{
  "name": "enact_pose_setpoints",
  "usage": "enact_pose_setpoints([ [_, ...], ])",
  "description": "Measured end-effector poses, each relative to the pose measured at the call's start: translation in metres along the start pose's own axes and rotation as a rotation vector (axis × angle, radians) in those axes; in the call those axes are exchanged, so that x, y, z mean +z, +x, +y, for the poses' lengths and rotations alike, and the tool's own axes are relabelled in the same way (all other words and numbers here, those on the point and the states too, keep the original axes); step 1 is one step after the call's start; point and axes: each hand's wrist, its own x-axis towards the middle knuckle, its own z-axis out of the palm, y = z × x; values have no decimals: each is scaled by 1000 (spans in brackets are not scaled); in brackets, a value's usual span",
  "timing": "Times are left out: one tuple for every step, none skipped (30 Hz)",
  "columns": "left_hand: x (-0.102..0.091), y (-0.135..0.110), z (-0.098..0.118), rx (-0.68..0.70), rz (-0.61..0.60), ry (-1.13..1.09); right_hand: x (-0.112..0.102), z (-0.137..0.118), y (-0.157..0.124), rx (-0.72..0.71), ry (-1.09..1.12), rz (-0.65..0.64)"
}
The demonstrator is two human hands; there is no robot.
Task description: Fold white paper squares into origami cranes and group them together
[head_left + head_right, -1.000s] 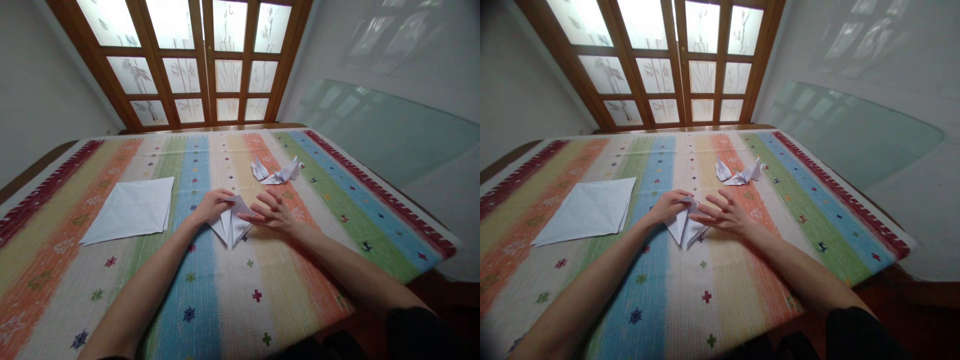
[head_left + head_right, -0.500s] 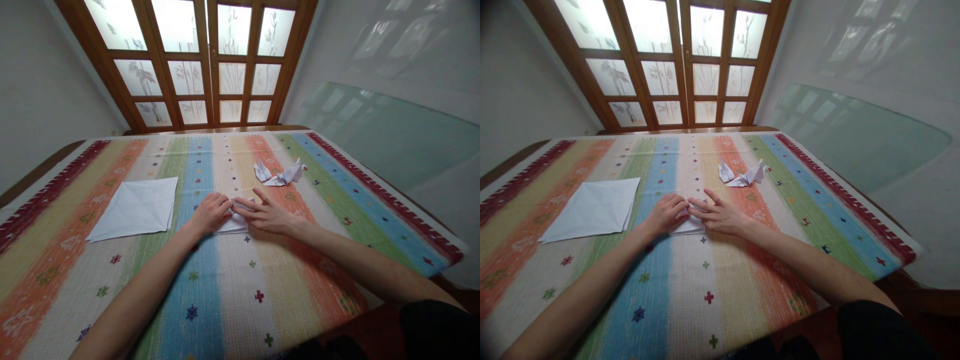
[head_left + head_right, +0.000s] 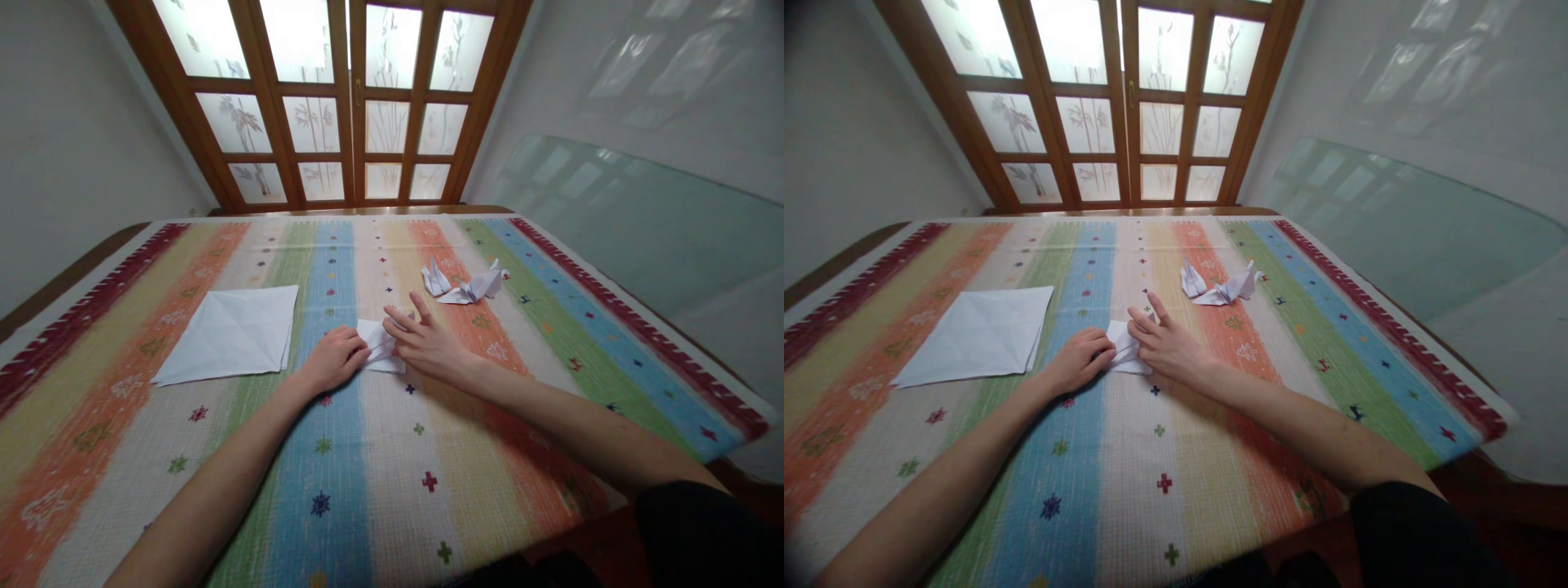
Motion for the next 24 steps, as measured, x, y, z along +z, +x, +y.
enact_pose_setpoints([
  [0, 0, 0, -11, -7, -12, 0, -1, 3, 12, -27, -11],
  [0, 0, 1, -20, -14, -17, 0, -3, 6, 28, -44, -25],
  [0, 1, 1, -27, -18, -17, 0, -5, 9, 46, -51, -35],
  [1, 1, 1, -32, -17, -12, 1, -6, 12, 66, -49, -40],
  [1, 1, 0, -35, -14, -8, 2, -8, 14, 88, -39, -38],
  [2, 1, 0, -39, -10, -4, 4, -10, 15, 111, -24, -29],
  [3, 1, 0, -42, -7, 0, 6, -11, 16, 131, -5, -8],
  [4, 1, -1, -44, -4, 4, 10, -13, 15, 148, 13, 24],
  [5, 1, -1, -47, -2, 7, 14, -14, 12, 156, 28, 67],
  [6, 1, -1, -53, -1, 11, 18, -15, 8, 160, 42, 118],
  [6, 1, -2, -63, 0, 13, 23, -16, 2, 167, 50, 178],
  [7, 1, -2, -78, 4, 15, 28, -17, -5, 171, 75, 243],
  [7, 1, -2, -93, 8, 15, 33, -17, -12, 213, 119, 303],
  [7, 1, -2, -103, 10, 15, 36, -18, -20, 297, 170, 369],
  [8, 1, -2, -104, 7, 17, 39, -17, -26, 400, 222, 428],
  [8, 1, -2, -93, -1, 24, 41, -17, -31, 503, 282, 458],
  [8, 1, -2, -76, -11, 40, 42, -16, -34, 592, 355, 464],
  [8, 1, -2, -58, -23, 63, 42, -15, -35, 658, 436, 454],
  [8, 1, -2, -43, -33, 89, 41, -15, -35, 698, 522, 427],
  [8, 1, -1, -35, -39, 113, 40, -14, -33, 716, 607, 391],
  [8, 1, -1, -32, -41, 130, 39, -14, -31, 721, 682, 349],
  [8, 1, 0, -33, -41, 136, 38, -14, -28, 722, 737, 308],
  [8, 1, 1, -34, -40, 131, 38, -14, -24, 725, 767, 271],
  [7, 1, 2, -34, -38, 117, 38, -14, -21, 727, 772, 239],
])
